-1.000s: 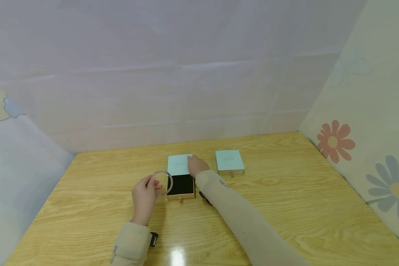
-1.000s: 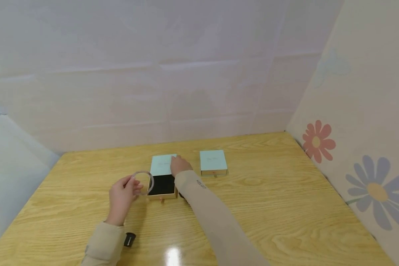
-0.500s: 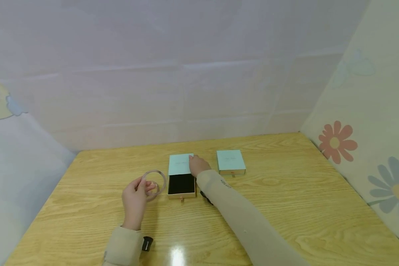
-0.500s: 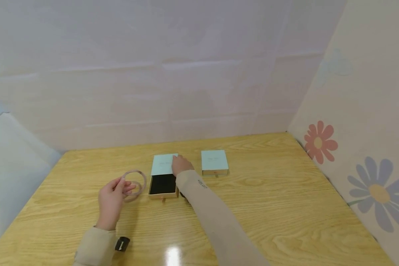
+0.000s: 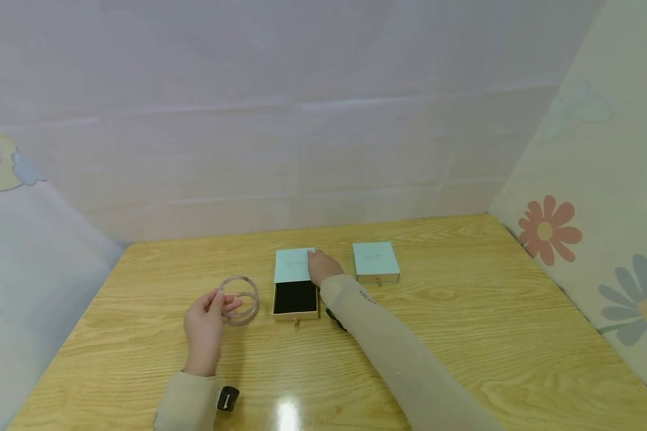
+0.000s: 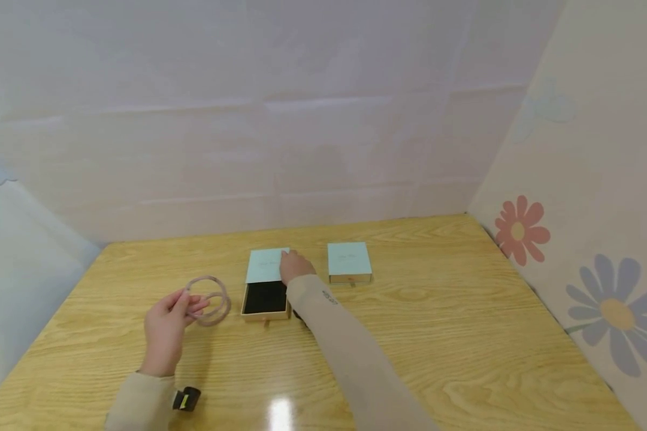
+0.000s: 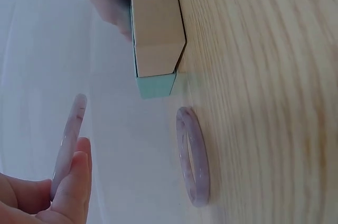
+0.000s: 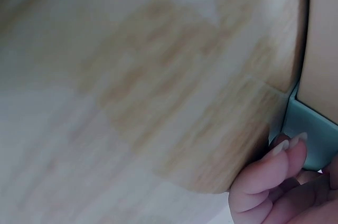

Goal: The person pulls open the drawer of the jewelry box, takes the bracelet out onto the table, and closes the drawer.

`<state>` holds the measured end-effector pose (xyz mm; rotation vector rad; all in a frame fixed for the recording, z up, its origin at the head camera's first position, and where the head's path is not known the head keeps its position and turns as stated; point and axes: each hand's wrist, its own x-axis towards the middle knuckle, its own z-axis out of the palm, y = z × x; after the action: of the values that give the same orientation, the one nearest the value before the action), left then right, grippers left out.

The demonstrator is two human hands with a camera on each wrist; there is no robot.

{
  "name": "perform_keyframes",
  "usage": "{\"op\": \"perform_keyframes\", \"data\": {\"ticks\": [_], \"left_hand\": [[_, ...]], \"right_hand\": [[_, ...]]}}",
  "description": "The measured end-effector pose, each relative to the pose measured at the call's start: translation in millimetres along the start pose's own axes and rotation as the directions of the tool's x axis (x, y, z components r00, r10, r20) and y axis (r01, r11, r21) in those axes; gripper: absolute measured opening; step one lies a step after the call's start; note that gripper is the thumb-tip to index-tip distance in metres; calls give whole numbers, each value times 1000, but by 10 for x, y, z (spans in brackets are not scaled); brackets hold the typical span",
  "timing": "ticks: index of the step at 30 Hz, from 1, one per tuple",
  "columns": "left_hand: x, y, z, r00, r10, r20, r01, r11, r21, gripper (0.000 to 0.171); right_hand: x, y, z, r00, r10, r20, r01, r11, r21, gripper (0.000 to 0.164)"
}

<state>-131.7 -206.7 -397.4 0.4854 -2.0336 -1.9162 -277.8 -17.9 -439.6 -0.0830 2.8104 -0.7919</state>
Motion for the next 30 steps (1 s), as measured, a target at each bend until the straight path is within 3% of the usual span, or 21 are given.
{"op": "perform_keyframes", "data": {"ticks": [19,30], "left_hand": [[3,-24,-161,998,-54,-28,53,998,-44,37],[28,-47,-263,994,-73,-80,70,997,-39,37]], "right_hand": [[10,13,9,1000,15,6,-15,1000,18,57],[21,38,23,1000,-1,-2,1,1000,9,56]]}}
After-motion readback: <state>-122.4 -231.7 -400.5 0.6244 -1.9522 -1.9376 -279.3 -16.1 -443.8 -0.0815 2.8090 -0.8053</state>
